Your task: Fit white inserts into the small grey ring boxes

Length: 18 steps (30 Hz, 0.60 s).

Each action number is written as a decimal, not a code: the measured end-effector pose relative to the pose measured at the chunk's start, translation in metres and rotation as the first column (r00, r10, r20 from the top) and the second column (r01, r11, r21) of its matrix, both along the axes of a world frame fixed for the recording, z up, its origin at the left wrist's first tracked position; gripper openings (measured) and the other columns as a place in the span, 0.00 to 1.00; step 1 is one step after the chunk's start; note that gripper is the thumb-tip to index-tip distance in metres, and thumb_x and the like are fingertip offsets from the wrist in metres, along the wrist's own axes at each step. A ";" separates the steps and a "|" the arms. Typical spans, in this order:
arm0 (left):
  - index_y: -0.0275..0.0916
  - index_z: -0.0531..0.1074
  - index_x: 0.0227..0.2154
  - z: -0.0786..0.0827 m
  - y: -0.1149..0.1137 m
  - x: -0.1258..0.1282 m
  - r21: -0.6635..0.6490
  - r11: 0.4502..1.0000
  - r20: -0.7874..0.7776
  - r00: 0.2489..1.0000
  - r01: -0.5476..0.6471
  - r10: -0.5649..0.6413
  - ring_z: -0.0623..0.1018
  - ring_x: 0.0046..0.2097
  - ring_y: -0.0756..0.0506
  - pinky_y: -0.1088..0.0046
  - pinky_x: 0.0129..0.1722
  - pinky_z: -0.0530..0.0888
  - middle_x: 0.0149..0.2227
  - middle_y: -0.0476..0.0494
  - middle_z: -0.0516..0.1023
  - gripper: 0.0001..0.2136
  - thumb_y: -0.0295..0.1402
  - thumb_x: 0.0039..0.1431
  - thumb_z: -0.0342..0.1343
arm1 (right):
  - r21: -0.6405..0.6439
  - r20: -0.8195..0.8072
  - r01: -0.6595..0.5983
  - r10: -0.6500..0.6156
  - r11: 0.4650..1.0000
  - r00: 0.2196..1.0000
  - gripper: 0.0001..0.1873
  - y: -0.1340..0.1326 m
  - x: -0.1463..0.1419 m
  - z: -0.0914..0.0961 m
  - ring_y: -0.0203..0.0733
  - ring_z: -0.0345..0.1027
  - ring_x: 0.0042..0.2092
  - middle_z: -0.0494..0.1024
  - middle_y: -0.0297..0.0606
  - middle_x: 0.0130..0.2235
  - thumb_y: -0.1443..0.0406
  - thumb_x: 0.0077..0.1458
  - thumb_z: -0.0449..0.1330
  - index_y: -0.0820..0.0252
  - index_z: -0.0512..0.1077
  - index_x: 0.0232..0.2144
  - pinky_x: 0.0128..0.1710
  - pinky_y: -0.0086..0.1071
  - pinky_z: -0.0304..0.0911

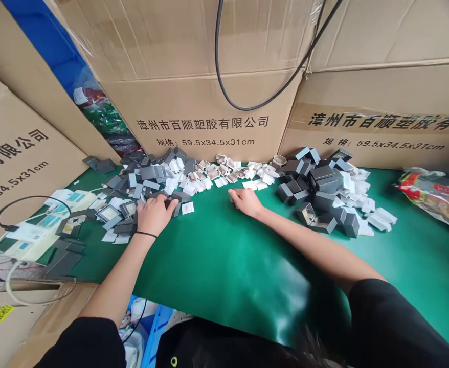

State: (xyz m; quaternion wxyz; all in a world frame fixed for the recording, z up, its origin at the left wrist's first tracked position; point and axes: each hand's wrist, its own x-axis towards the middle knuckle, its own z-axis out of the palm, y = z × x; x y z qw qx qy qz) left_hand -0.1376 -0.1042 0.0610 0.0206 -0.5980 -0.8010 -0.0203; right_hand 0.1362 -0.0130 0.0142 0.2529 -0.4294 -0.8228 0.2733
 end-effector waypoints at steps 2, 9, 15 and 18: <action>0.33 0.64 0.52 -0.005 0.009 0.004 -0.021 1.000 0.094 0.995 0.021 -0.019 0.73 0.49 0.32 0.53 0.47 0.66 0.47 0.30 0.75 0.28 0.50 0.60 0.37 | 0.030 0.059 -0.075 0.073 0.997 0.996 0.19 0.005 -0.021 0.006 0.38 0.70 0.32 0.77 0.37 0.29 0.59 0.63 0.45 0.59 0.72 0.28 0.35 0.29 0.59; 0.40 0.65 0.51 -0.023 0.011 0.008 0.182 0.982 0.258 0.961 0.054 -0.101 0.71 0.51 0.34 0.58 0.48 0.68 0.51 0.35 0.71 0.26 0.50 0.55 0.48 | 0.096 0.129 -0.265 0.252 0.959 0.959 0.11 -0.003 -0.092 0.006 0.43 0.66 0.43 0.75 0.38 0.40 0.65 0.59 0.49 0.57 0.71 0.37 0.39 0.31 0.59; 0.40 0.69 0.49 -0.035 0.012 -0.003 0.321 0.921 0.601 0.799 -0.221 -0.018 0.75 0.46 0.39 0.65 0.45 0.71 0.45 0.38 0.76 0.22 0.46 0.56 0.48 | 0.223 0.102 -0.124 0.103 0.967 0.989 0.15 0.039 -0.109 0.024 0.48 0.61 0.49 0.72 0.44 0.45 0.61 0.61 0.47 0.61 0.70 0.42 0.48 0.38 0.56; 0.39 0.66 0.51 -0.037 0.013 -0.003 0.321 0.874 0.773 0.634 -0.363 -0.021 0.77 0.44 0.40 0.67 0.38 0.73 0.42 0.39 0.78 0.23 0.46 0.58 0.46 | 0.131 0.241 -0.166 0.131 0.977 0.962 0.16 0.054 -0.128 0.028 0.53 0.60 0.50 0.73 0.46 0.45 0.56 0.57 0.54 0.60 0.70 0.41 0.49 0.46 0.54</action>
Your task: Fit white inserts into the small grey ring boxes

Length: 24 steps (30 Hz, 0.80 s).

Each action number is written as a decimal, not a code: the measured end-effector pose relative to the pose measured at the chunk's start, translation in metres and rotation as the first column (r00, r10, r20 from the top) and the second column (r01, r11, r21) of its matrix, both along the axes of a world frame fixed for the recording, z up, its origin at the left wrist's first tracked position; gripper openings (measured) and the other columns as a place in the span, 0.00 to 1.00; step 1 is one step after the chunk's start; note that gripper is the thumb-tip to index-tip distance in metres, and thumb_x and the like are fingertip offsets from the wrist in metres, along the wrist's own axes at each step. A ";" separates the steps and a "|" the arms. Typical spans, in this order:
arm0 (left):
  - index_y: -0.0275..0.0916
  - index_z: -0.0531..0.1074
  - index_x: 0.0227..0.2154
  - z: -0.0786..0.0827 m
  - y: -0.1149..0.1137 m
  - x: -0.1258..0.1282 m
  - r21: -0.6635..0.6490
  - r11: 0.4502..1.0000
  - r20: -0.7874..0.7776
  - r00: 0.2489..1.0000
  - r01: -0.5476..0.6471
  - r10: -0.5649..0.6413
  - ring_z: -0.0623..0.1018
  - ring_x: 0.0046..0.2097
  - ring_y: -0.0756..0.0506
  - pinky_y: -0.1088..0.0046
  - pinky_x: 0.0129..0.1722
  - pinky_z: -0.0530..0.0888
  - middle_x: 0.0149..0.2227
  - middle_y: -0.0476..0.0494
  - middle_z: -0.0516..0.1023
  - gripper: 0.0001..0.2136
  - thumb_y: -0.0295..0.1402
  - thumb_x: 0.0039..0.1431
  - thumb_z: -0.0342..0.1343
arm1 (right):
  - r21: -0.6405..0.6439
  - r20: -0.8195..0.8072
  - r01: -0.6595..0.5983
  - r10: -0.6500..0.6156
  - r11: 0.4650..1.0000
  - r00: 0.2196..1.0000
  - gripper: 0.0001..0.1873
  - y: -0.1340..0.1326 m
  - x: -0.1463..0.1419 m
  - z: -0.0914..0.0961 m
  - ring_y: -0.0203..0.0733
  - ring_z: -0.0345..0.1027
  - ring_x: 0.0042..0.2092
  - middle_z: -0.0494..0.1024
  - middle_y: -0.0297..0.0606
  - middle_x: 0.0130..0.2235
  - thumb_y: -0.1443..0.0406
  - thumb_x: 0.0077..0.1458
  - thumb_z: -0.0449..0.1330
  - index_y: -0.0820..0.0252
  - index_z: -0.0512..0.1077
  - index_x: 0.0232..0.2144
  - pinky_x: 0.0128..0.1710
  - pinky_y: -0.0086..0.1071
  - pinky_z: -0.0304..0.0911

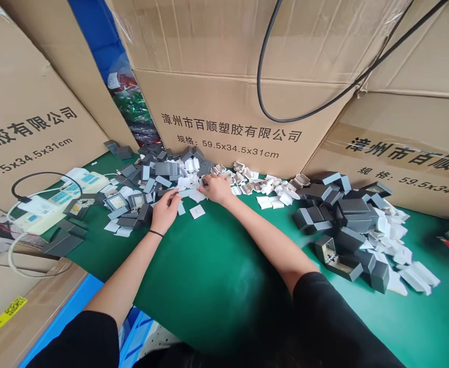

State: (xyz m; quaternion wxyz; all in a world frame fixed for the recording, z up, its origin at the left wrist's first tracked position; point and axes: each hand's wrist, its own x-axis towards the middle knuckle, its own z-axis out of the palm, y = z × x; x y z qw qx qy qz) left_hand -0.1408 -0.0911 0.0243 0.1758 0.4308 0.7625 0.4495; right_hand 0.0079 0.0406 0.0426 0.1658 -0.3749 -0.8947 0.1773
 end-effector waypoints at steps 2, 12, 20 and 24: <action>0.38 0.62 0.54 0.000 0.000 0.002 0.058 0.997 0.149 0.988 -0.041 0.032 0.78 0.43 0.40 0.67 0.35 0.74 0.41 0.37 0.78 0.25 0.47 0.58 0.46 | -0.030 0.060 -0.006 0.007 1.000 0.998 0.12 0.002 -0.011 -0.003 0.54 0.61 0.50 0.74 0.45 0.45 0.60 0.53 0.58 0.60 0.71 0.39 0.49 0.50 0.52; 0.44 0.55 0.55 0.003 -0.010 0.072 0.318 0.913 0.718 0.563 0.257 -0.409 0.78 0.43 0.42 0.58 0.44 0.73 0.45 0.40 0.75 0.22 0.44 0.60 0.47 | -0.172 -0.270 0.111 -0.155 0.979 0.950 0.12 0.013 0.010 -0.020 0.40 0.69 0.41 0.78 0.37 0.37 0.64 0.56 0.50 0.59 0.73 0.36 0.45 0.33 0.59; 0.39 0.62 0.49 -0.007 0.069 0.123 0.289 0.894 0.868 0.300 0.343 -0.395 0.79 0.39 0.44 0.55 0.47 0.71 0.41 0.39 0.77 0.15 0.40 0.62 0.46 | -0.340 -0.720 0.314 -0.460 0.887 0.520 0.15 0.024 0.119 -0.006 0.32 0.63 0.23 0.67 0.29 0.22 0.53 0.57 0.49 0.58 0.64 0.32 0.24 0.25 0.59; 0.36 0.66 0.46 -0.009 0.090 0.123 0.238 0.814 0.938 0.092 0.530 -0.334 0.78 0.44 0.42 0.58 0.44 0.74 0.43 0.36 0.77 0.15 0.40 0.64 0.43 | -0.388 -0.698 0.228 -0.446 0.893 0.561 0.16 -0.008 0.149 -0.022 0.33 0.61 0.20 0.65 0.27 0.19 0.50 0.55 0.53 0.56 0.65 0.32 0.21 0.28 0.60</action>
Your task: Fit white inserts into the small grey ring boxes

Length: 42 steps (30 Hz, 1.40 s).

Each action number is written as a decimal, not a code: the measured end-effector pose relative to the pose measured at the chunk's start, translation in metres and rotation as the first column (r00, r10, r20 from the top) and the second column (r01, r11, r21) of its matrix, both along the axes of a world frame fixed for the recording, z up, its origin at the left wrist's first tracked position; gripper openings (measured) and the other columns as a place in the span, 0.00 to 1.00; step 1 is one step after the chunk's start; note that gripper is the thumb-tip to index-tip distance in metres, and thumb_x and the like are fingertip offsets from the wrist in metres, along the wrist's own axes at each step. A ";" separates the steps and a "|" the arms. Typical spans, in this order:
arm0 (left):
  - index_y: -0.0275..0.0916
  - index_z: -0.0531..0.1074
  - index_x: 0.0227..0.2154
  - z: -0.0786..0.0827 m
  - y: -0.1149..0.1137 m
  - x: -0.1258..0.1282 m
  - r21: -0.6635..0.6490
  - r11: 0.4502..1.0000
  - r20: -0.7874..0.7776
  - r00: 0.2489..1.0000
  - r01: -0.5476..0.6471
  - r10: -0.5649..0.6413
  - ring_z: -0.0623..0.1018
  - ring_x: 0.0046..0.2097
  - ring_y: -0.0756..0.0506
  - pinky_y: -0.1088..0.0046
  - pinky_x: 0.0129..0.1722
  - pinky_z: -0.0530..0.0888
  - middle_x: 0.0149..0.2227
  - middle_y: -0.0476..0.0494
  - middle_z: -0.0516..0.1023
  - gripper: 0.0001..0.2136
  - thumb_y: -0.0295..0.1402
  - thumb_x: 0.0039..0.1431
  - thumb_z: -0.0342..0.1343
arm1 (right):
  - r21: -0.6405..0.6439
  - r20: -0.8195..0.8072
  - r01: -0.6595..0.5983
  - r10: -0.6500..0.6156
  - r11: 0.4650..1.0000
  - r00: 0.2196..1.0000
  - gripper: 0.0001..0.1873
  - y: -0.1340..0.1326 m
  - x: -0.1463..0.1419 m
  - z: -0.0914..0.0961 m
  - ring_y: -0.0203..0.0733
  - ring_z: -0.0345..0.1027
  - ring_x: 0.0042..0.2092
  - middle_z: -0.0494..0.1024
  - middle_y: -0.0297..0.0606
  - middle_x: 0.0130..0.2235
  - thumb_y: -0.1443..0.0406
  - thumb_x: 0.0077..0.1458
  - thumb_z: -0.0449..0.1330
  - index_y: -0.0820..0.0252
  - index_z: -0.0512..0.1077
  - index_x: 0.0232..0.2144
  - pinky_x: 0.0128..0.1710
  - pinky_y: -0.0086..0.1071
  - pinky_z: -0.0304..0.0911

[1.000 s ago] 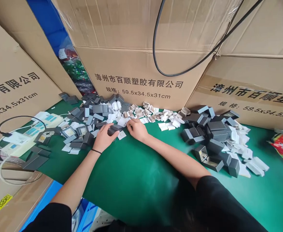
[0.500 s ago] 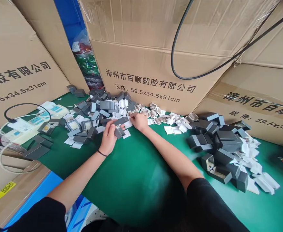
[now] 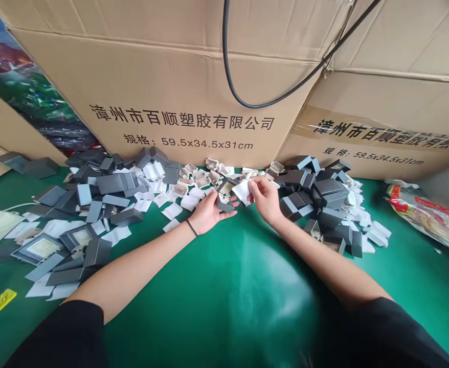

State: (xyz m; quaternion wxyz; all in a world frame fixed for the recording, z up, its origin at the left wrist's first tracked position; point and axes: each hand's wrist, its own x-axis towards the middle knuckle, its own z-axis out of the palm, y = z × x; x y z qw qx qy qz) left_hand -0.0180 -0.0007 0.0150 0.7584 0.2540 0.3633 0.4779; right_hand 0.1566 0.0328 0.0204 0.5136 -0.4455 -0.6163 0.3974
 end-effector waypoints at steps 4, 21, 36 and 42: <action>0.41 0.67 0.45 0.003 -0.001 -0.010 -0.035 0.998 0.044 0.998 0.048 -0.047 0.78 0.42 0.44 0.59 0.39 0.77 0.46 0.41 0.75 0.13 0.39 0.65 0.43 | -0.089 -0.062 -0.260 0.255 0.961 0.965 0.17 -0.017 -0.001 -0.019 0.36 0.69 0.26 0.72 0.32 0.26 0.52 0.51 0.59 0.57 0.67 0.37 0.28 0.33 0.68; 0.53 0.62 0.53 0.004 -0.007 -0.008 0.138 0.978 -0.057 0.987 0.159 -0.152 0.71 0.54 0.39 0.46 0.48 0.73 0.61 0.48 0.60 0.16 0.37 0.63 0.47 | 0.112 0.321 -0.168 0.124 0.979 0.939 0.07 -0.029 -0.003 -0.019 0.33 0.63 0.26 0.73 0.36 0.33 0.61 0.58 0.52 0.57 0.67 0.35 0.28 0.28 0.63; 0.49 0.60 0.52 0.003 -0.007 -0.009 0.143 0.961 -0.128 0.968 0.235 -0.218 0.72 0.52 0.40 0.48 0.50 0.70 0.54 0.45 0.69 0.20 0.32 0.56 0.52 | 0.208 0.437 -0.110 0.008 0.972 0.899 0.07 -0.033 -0.010 -0.021 0.33 0.67 0.28 0.77 0.34 0.32 0.68 0.54 0.52 0.58 0.69 0.33 0.30 0.26 0.62; 0.50 0.59 0.51 0.002 -0.008 -0.010 0.173 0.949 -0.110 0.963 0.263 -0.247 0.73 0.49 0.43 0.48 0.50 0.69 0.47 0.49 0.72 0.28 0.22 0.47 0.54 | 0.305 0.457 -0.117 -0.038 0.945 0.889 0.07 -0.032 -0.011 -0.025 0.34 0.68 0.29 0.77 0.35 0.32 0.68 0.55 0.52 0.58 0.71 0.33 0.29 0.26 0.61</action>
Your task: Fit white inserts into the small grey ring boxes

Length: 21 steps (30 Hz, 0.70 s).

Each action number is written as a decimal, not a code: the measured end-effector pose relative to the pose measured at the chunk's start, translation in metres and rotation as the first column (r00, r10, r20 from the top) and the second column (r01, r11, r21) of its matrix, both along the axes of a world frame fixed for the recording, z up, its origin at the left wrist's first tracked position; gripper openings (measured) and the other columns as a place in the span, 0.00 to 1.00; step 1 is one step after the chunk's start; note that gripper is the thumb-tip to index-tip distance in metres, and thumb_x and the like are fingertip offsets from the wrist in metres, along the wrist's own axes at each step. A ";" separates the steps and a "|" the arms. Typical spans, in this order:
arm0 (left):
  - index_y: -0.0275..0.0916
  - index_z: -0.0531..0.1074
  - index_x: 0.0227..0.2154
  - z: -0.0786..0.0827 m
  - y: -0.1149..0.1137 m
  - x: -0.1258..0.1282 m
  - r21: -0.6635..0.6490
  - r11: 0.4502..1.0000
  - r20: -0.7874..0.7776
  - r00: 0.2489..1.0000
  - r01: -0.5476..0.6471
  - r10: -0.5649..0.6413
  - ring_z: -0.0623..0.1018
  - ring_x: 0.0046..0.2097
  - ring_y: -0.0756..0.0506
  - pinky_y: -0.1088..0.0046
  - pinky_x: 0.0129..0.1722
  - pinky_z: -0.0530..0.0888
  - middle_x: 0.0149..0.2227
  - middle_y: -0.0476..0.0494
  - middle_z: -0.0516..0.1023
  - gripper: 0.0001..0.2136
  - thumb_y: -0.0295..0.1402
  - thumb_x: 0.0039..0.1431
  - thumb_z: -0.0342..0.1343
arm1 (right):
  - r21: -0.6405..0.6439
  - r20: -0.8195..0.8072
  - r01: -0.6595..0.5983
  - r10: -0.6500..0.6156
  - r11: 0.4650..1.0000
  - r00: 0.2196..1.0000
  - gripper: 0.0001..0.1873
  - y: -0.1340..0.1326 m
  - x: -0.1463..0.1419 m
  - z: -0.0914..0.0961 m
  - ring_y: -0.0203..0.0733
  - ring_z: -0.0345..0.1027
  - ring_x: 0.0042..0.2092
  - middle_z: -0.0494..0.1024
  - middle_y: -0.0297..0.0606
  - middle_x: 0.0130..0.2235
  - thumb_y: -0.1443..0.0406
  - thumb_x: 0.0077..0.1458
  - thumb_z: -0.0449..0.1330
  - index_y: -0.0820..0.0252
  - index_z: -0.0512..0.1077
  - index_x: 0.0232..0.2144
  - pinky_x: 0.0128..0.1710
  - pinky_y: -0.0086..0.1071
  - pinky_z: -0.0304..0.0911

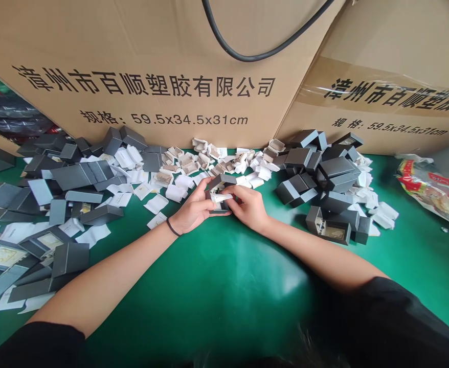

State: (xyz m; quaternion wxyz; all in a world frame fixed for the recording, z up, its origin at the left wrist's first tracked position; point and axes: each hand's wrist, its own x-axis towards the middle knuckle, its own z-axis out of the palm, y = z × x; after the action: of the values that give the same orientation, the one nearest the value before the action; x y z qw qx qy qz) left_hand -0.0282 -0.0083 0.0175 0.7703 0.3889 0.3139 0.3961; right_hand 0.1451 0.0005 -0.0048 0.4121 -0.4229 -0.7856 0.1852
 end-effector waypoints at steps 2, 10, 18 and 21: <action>0.50 0.59 0.52 0.000 0.000 0.000 0.005 1.000 -0.002 1.000 -0.003 0.003 0.72 0.49 0.43 0.47 0.50 0.69 0.47 0.49 0.72 0.28 0.22 0.47 0.54 | 0.010 -0.017 -0.007 0.007 1.000 1.000 0.07 0.000 0.000 0.000 0.35 0.68 0.30 0.77 0.35 0.33 0.69 0.55 0.52 0.58 0.71 0.33 0.30 0.26 0.62; 0.50 0.61 0.51 0.001 -0.002 0.002 -0.007 1.000 -0.013 1.000 -0.026 0.026 0.71 0.50 0.41 0.46 0.50 0.68 0.51 0.48 0.68 0.27 0.24 0.47 0.53 | 0.111 -0.083 -0.121 0.130 0.987 0.988 0.12 0.002 0.001 0.000 0.35 0.70 0.36 0.76 0.37 0.35 0.74 0.54 0.48 0.60 0.68 0.35 0.34 0.27 0.65; 0.52 0.59 0.53 0.000 -0.002 0.002 0.015 1.000 -0.020 1.000 -0.013 0.013 0.70 0.51 0.42 0.48 0.50 0.69 0.52 0.49 0.67 0.27 0.26 0.49 0.54 | 0.137 -0.027 -0.128 0.133 0.982 0.991 0.12 0.003 0.000 0.002 0.38 0.70 0.43 0.76 0.39 0.39 0.73 0.56 0.48 0.58 0.70 0.35 0.43 0.32 0.67; 0.52 0.60 0.52 0.002 -0.002 0.003 0.002 1.000 -0.025 0.999 -0.029 0.029 0.70 0.51 0.43 0.49 0.50 0.69 0.52 0.50 0.67 0.26 0.25 0.49 0.54 | 0.134 -0.001 -0.105 0.106 0.985 0.994 0.12 0.002 0.000 0.002 0.38 0.70 0.44 0.76 0.39 0.41 0.71 0.58 0.49 0.57 0.70 0.39 0.43 0.31 0.67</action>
State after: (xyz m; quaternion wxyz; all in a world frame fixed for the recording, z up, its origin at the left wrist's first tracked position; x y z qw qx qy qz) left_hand -0.0252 -0.0105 0.0193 0.7602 0.3897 0.3289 0.4027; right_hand 0.1447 0.0024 -0.0024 0.4324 -0.3514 -0.8157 0.1555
